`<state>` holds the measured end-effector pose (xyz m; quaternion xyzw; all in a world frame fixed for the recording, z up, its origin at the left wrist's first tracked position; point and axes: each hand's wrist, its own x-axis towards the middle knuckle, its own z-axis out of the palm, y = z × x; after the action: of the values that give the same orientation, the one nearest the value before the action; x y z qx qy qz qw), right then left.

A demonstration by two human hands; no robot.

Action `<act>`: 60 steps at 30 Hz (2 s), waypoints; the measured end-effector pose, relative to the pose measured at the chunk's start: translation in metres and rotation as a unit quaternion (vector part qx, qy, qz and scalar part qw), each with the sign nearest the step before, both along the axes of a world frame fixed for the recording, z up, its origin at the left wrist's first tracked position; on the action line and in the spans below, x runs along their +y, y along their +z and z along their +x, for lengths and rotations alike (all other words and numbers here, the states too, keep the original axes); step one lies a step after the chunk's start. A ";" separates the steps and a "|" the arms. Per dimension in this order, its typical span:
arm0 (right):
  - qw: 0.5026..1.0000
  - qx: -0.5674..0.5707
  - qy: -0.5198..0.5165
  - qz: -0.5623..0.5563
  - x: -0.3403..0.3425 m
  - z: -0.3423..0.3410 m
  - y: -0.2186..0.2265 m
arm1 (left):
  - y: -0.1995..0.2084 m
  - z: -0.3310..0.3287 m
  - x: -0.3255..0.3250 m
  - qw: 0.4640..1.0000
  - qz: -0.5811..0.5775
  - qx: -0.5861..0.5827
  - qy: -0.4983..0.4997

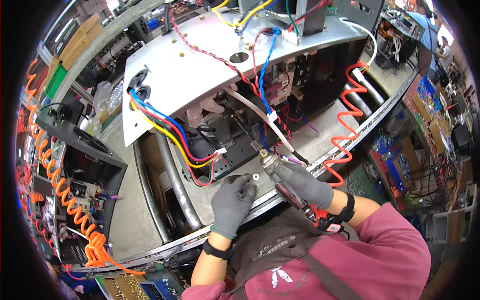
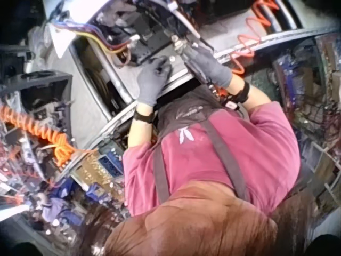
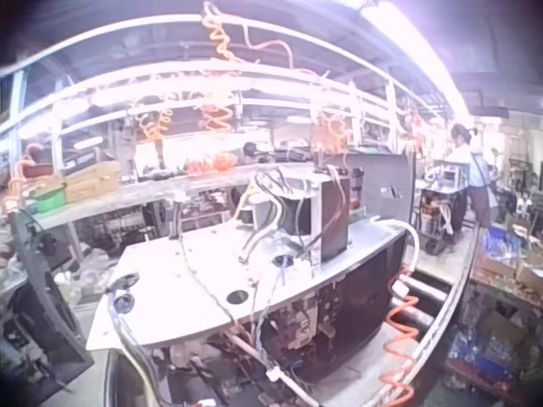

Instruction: Assemble internal components and wiring into a metal electronic enclosure using a power screwdriver.

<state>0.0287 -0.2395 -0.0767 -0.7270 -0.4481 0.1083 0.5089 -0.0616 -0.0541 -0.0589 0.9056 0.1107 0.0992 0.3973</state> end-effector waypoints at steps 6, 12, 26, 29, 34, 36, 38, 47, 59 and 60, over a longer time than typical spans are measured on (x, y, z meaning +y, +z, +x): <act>0.868 0.492 -0.054 0.035 0.002 -0.009 0.019 | -0.026 0.014 -0.006 0.998 0.067 -0.003 -0.011; 0.857 0.511 -0.069 -0.009 0.004 -0.011 0.030 | -0.028 0.022 -0.006 0.998 0.053 0.022 0.009; 0.886 0.457 -0.072 -0.021 0.002 -0.003 0.009 | 0.021 0.022 0.025 0.979 -0.109 -0.163 0.062; 0.919 0.389 -0.060 -0.020 0.001 -0.004 0.004 | 0.040 0.033 0.052 0.967 -0.056 -0.244 0.042; 0.917 0.396 -0.041 0.008 0.001 0.000 0.003 | 0.036 0.090 0.056 0.936 -0.121 -0.324 0.064; 0.905 0.421 -0.052 -0.033 0.001 0.002 0.004 | 0.035 0.099 0.056 0.943 -0.030 -0.328 0.044; 0.904 0.424 -0.051 -0.003 0.001 0.003 0.004 | 0.036 0.099 0.053 0.863 0.390 -0.307 0.091; 0.934 0.358 -0.010 -0.012 -0.007 0.008 0.010 | 0.029 0.117 0.044 0.912 0.003 -0.407 0.057; 0.986 0.147 -0.004 0.074 -0.006 0.012 -0.022 | -0.007 0.129 0.061 0.936 -0.002 -0.340 0.089; 0.994 -0.058 0.001 0.091 -0.003 0.015 -0.027 | -0.005 0.129 0.063 0.936 -0.013 -0.342 0.086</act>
<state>0.0441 -0.2428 -0.1035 -0.6822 -0.4856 0.0247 0.5461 0.0674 0.0088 -0.0640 0.7985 0.0467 0.4356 0.4130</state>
